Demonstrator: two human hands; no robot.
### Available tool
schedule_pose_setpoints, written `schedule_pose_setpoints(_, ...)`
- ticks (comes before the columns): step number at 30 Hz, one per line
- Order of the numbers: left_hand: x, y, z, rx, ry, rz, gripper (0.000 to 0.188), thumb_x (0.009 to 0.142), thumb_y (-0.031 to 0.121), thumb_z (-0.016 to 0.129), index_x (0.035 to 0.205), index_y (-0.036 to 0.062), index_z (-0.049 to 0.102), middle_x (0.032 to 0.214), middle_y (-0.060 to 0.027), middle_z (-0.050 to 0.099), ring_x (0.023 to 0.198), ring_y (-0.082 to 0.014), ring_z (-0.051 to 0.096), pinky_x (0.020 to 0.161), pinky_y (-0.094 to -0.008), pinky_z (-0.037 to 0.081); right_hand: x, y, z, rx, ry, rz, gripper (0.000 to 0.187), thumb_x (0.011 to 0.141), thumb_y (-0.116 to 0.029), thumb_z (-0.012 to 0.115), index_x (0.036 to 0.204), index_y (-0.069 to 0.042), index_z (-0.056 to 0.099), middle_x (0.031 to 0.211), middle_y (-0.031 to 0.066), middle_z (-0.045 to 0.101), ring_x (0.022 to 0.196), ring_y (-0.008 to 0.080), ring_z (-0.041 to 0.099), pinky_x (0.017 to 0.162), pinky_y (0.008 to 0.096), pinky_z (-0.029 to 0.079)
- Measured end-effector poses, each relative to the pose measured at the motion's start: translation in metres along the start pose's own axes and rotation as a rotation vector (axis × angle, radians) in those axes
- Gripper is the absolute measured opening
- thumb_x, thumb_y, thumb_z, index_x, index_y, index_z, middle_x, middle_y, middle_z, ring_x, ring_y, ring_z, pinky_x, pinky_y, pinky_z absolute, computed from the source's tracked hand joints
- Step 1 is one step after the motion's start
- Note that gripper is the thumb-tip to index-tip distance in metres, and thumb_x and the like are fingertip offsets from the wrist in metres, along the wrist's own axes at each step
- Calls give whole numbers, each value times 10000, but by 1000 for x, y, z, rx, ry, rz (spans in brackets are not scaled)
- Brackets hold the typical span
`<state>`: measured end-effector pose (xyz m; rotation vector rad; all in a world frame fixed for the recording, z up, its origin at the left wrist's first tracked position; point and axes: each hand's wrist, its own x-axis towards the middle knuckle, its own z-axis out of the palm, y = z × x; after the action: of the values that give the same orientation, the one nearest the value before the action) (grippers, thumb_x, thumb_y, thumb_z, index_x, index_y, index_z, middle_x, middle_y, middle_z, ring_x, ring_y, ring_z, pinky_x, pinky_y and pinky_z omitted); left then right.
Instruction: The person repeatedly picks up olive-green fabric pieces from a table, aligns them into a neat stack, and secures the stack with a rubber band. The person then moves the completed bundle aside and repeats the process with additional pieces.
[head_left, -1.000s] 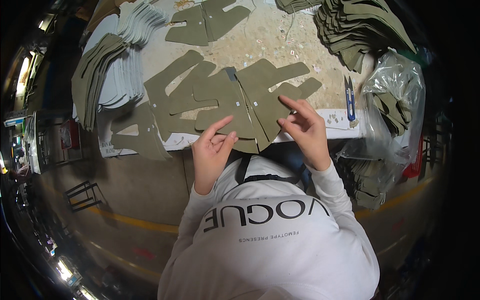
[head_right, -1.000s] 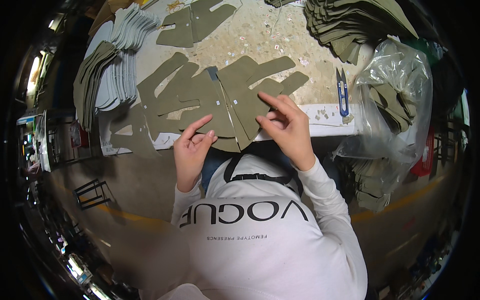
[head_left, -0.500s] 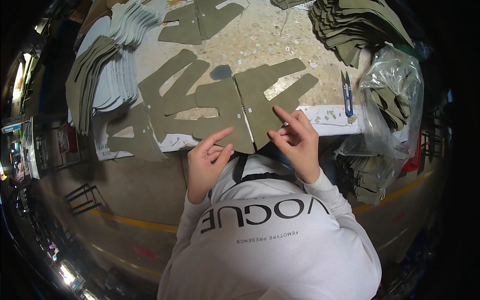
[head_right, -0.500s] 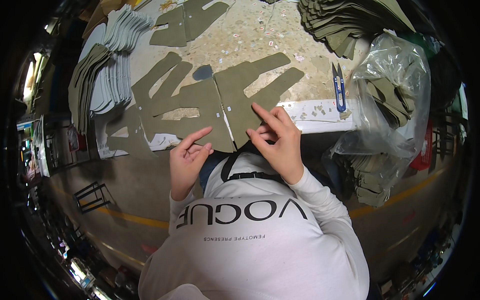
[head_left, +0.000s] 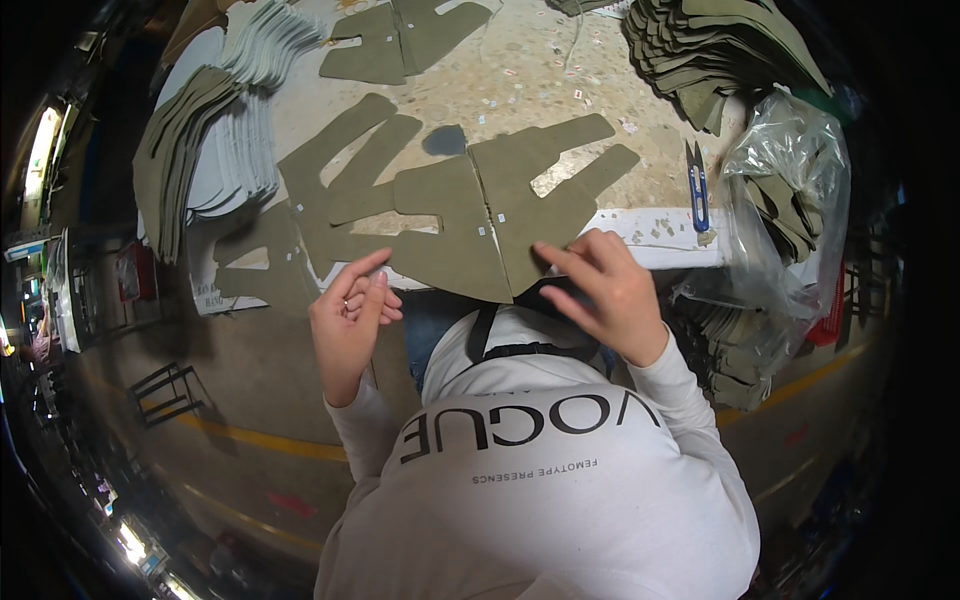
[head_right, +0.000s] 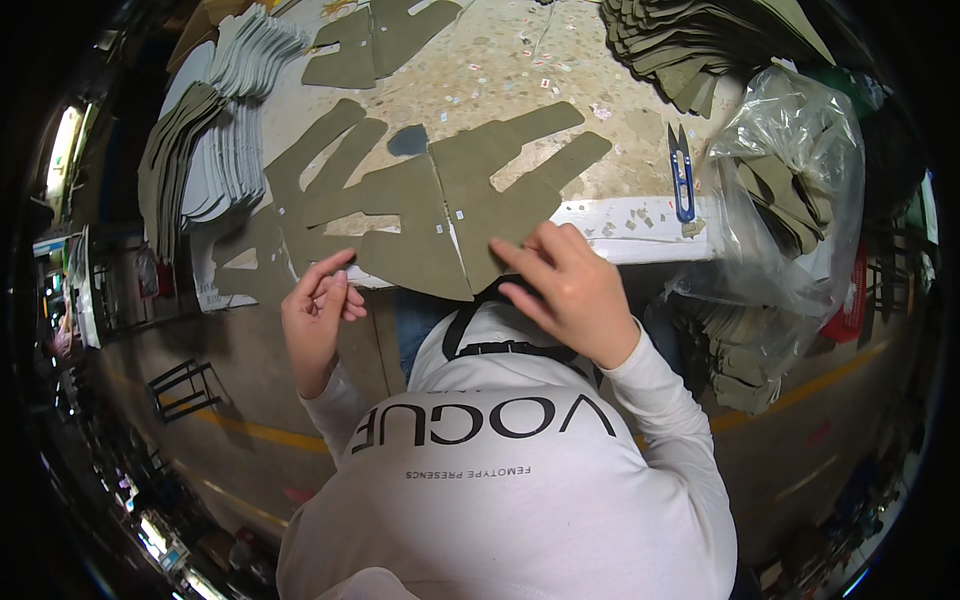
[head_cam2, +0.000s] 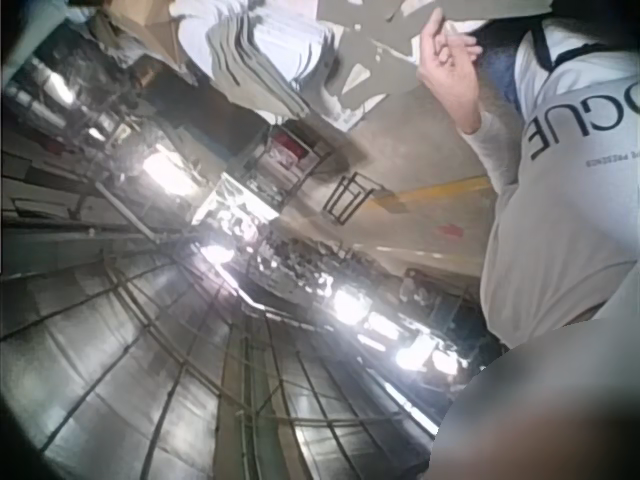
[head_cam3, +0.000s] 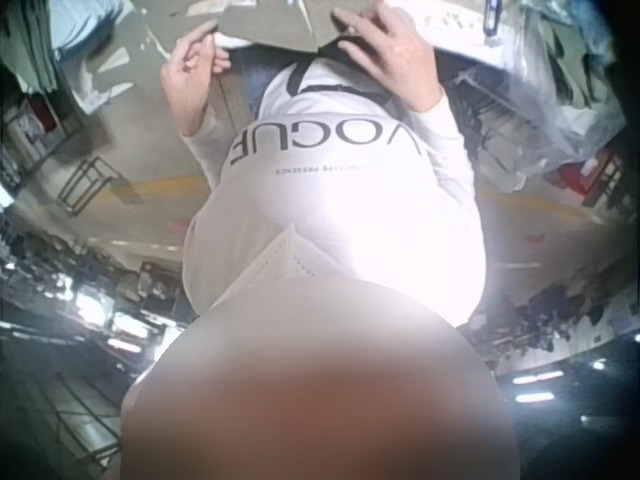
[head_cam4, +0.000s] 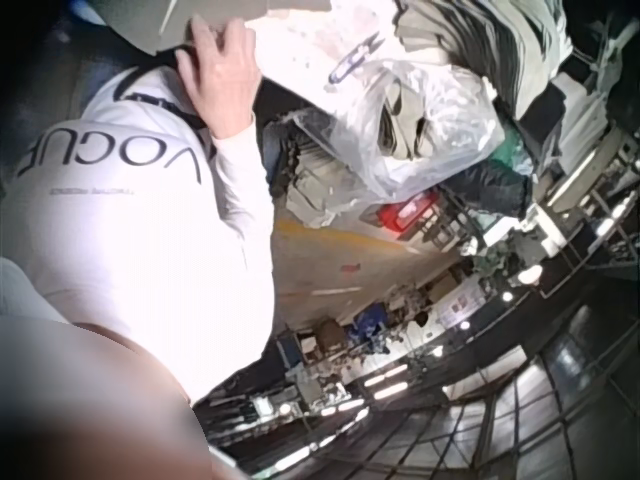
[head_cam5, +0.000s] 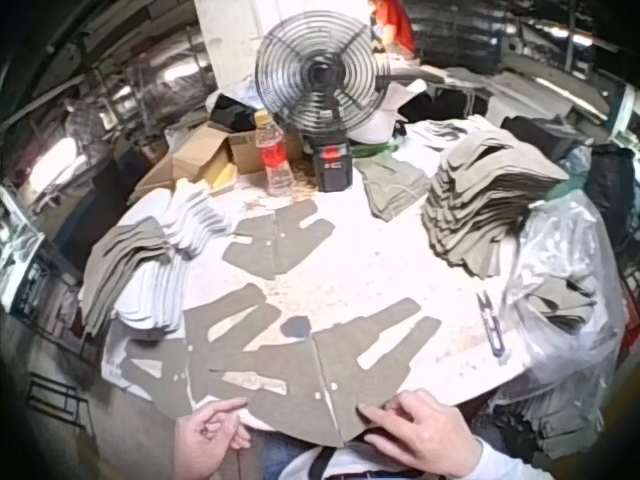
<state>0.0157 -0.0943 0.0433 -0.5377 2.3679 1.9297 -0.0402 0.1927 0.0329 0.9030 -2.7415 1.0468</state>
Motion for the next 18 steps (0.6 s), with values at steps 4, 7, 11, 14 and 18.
schedule_pose_setpoints(4, 7, 3, 7, -32, -39, -1, 265, 984, 124, 575, 1213, 4, 636, 730, -37, 657, 648, -68, 623, 586, -182, 474, 8, -1, 16, 12, -6, -94, 480, 687, -31, 744, 1161, -85, 683, 920, 82, 541, 833, 246, 557, 691, 345, 480)
schedule_pose_setpoints(7, 14, 11, 25, -59, -153, 2, 358, 1033, 223, 487, 1320, 17, 549, 814, -88, 689, 701, -109, 662, 634, -208, 513, 15, 1, 17, 110, 105, -65, 444, 702, 23, 698, 1135, -77, 703, 887, 79, 553, 781, 226, 557, 660, 322, 478)
schedule_pose_setpoints(11, 22, 20, 61, -261, -291, 16, 509, 1067, 377, 299, 1457, 55, 356, 1116, -163, 647, 850, -180, 694, 755, -267, 556, 15, -9, 7, 192, 218, -31, 398, 713, 23, 671, 1098, -65, 718, 838, 84, 561, 719, 225, 554, 634, 314, 470)
schedule_pose_setpoints(14, 30, 25, 81, -314, -379, -5, 478, 1063, 294, 374, 1477, 57, 332, 1376, -166, 505, 869, -141, 672, 781, -239, 543, 11, -18, 4, 185, 177, -83, 358, 709, -37, 707, 1066, -56, 728, 806, 76, 566, 697, 216, 561, 598, 313, 467)
schedule_pose_setpoints(18, 30, 34, 79, 126, -398, 291, 568, 900, -22, 564, 1445, 85, 444, 1409, -202, 485, 644, -17, 423, 588, -188, 458, 9, -20, 7, 305, 130, -122, 345, 702, -91, 772, 1041, -41, 733, 811, 76, 579, 658, 195, 563, 563, 287, 463)
